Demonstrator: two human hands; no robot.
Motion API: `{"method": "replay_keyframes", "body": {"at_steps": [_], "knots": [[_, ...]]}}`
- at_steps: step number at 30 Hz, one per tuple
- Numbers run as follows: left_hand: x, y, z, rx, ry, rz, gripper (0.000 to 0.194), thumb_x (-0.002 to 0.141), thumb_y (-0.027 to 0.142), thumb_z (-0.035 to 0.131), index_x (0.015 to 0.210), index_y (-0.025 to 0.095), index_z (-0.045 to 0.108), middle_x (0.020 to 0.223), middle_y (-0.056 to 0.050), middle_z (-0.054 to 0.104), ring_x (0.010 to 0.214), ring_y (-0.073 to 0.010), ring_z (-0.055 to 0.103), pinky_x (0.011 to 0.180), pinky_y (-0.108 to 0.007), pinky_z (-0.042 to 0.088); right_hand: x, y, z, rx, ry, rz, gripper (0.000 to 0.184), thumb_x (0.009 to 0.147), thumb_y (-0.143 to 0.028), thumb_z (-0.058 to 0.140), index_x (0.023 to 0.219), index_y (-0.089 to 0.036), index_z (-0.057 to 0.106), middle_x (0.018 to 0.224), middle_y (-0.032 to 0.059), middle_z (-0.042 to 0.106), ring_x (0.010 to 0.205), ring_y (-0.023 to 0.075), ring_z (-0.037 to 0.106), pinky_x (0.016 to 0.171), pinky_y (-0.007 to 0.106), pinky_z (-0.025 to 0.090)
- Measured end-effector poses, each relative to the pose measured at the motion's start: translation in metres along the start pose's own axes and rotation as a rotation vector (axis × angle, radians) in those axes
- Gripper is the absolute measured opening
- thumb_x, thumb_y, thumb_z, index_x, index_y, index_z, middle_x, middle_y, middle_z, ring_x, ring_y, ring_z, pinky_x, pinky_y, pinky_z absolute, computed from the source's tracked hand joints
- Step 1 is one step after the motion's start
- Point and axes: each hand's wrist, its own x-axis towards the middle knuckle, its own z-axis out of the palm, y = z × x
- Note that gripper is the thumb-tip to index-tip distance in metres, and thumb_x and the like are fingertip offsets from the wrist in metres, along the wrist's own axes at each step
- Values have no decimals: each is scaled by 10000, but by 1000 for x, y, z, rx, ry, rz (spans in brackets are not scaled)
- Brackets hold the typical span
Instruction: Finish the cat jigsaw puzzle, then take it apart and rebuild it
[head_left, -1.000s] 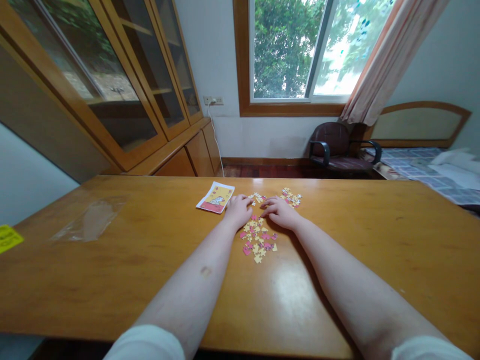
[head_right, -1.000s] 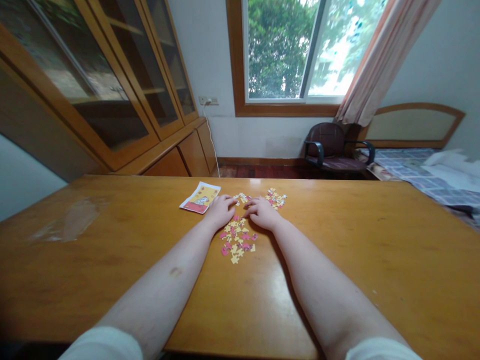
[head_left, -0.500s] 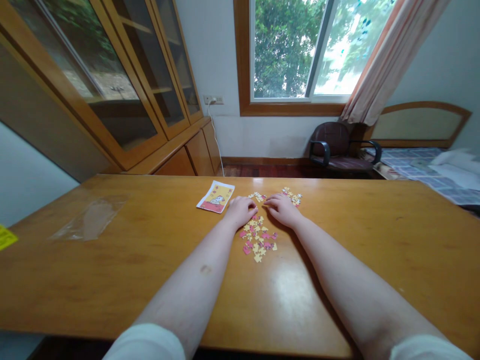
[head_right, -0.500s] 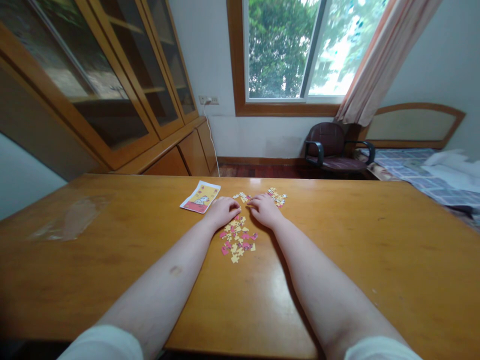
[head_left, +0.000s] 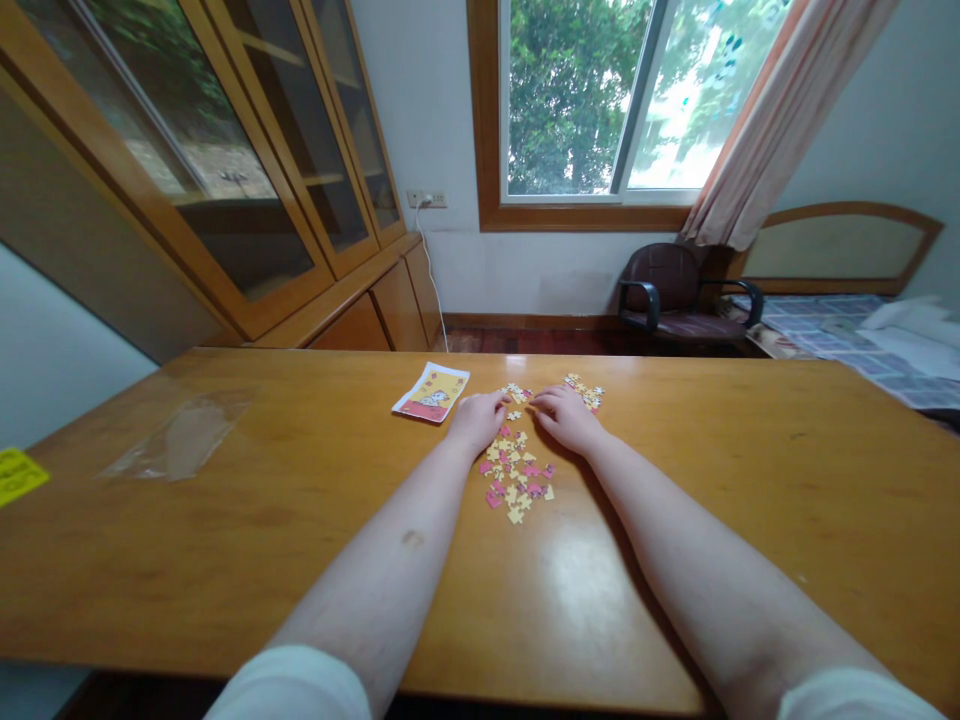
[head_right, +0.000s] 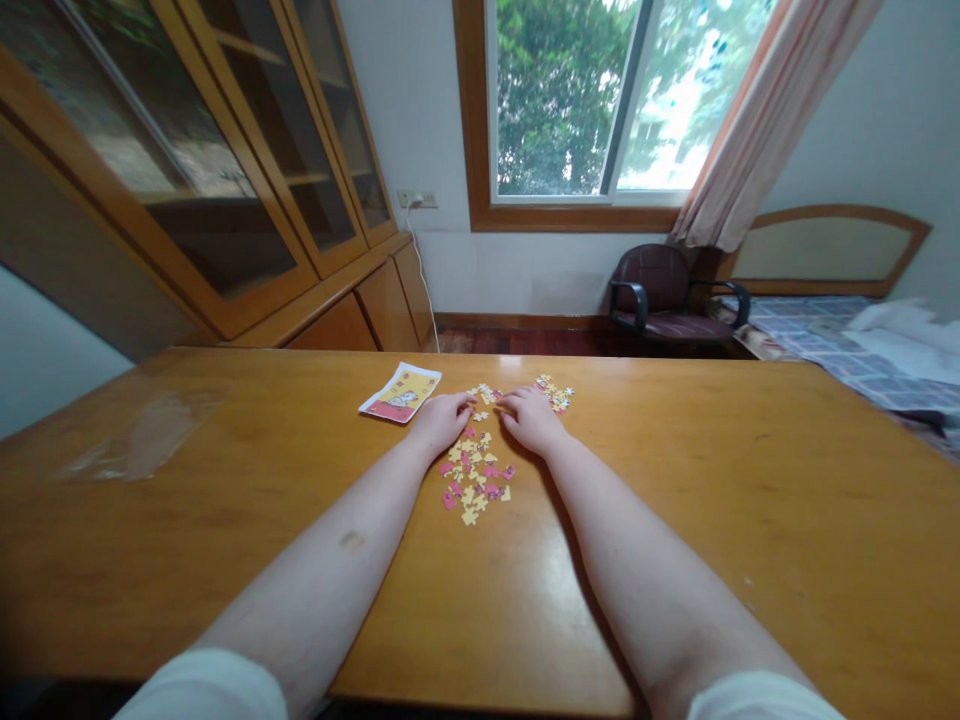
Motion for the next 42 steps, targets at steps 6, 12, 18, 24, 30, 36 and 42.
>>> {"method": "replay_keyframes", "body": {"at_steps": [6,12,18,24,30,36,42], "knots": [[-2,-1,1,22,10,62,266,821,370,577,1029,250,692,1007,-39,698,942,-208,602,864,-320,440,-2,-8,-4,-83,-83,12,336,854,-340,563,1161,-230,642,1196,74,632,1175,264,469,1073,493,236],[-2,2,-1,94,-51,95,222,823,403,575,865,256,737,899,-33,709,866,-205,595,796,-317,436,-2,-8,-3,-81,-102,23,290,869,-345,544,1114,-252,667,1214,64,624,1207,272,440,1088,532,191],[1,-1,1,61,-58,34,293,860,436,522,846,247,746,884,-43,714,863,-202,589,783,-308,429,-2,-8,-5,-42,-99,3,324,870,-350,542,1152,-228,646,1208,80,628,1186,259,471,1084,515,228],[1,-6,4,95,1,-91,224,801,413,597,871,256,739,890,-42,701,872,-210,585,801,-314,434,-4,-14,-7,34,-220,-80,392,866,-388,549,1241,-287,595,1348,50,541,1282,279,398,1092,576,194],[3,-6,3,96,-3,-91,270,861,397,513,924,263,739,937,-46,697,907,-199,583,840,-308,434,-4,-16,-7,2,-230,-35,486,858,-458,552,1307,-269,542,1390,67,501,1307,303,365,1094,612,157],[3,-9,6,70,-23,-71,249,843,390,554,978,267,723,970,-48,693,935,-202,587,872,-320,429,-5,-20,-6,-4,-279,-48,537,866,-517,517,1357,-300,489,1442,66,438,1348,312,308,1094,608,161],[2,-8,8,44,-5,-73,283,843,369,556,1050,235,694,1034,-66,681,991,-206,584,919,-320,417,-8,-19,-2,-103,-290,13,541,877,-611,423,1356,-366,482,1501,65,340,1371,383,234,1069,661,82]]}}
